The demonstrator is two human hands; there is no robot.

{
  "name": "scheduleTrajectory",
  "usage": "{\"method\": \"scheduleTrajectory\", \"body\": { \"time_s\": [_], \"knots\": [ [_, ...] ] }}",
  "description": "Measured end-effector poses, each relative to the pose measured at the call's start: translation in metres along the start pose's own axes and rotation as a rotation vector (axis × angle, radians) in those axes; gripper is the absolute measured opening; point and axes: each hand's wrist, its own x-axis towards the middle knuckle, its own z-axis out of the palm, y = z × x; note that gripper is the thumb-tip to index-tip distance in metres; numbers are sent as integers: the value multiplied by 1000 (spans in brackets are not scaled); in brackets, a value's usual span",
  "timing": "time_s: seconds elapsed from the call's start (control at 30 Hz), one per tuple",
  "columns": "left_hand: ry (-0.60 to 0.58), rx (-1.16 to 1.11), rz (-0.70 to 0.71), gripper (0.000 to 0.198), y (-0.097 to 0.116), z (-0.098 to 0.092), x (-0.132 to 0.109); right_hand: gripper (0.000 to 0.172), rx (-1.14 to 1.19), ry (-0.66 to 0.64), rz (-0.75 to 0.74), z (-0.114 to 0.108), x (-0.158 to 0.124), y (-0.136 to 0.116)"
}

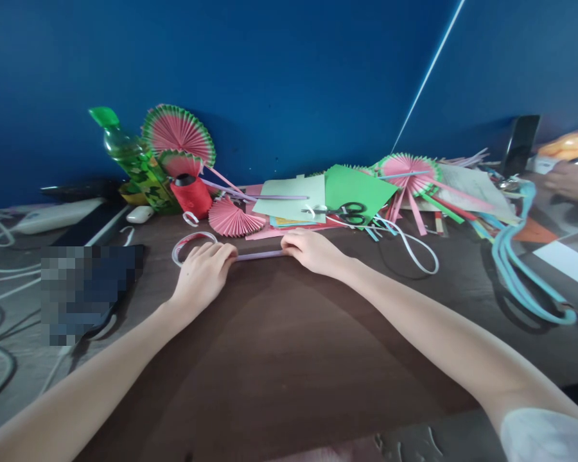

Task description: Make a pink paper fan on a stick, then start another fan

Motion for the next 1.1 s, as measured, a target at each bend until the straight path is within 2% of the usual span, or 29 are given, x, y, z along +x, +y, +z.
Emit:
{"method": "scheduleTrajectory", "body": {
  "time_s": [0.37,0.53,0.73,0.87,0.97,1.1],
  "knots": [
    [23,64,41,23,2,3,1,14,6,105,12,7,3,2],
    [-38,94,36,24,4,-1,-1,17,-24,137,44,9,3,1],
    [-133,145,52,30,17,-6,-7,10,-48,99,120,9,2,-2],
    [-163,147,36,42,25,-9,-9,9,-192,108,52,11,-1,-10],
    [-160,125,42,41,26,-10,-8,13,-265,128,-17,14,-3,-14],
    [-147,10,52,38,25,-8,-6,15,-248,118,-104,14,-5,-14]
  ]
}}
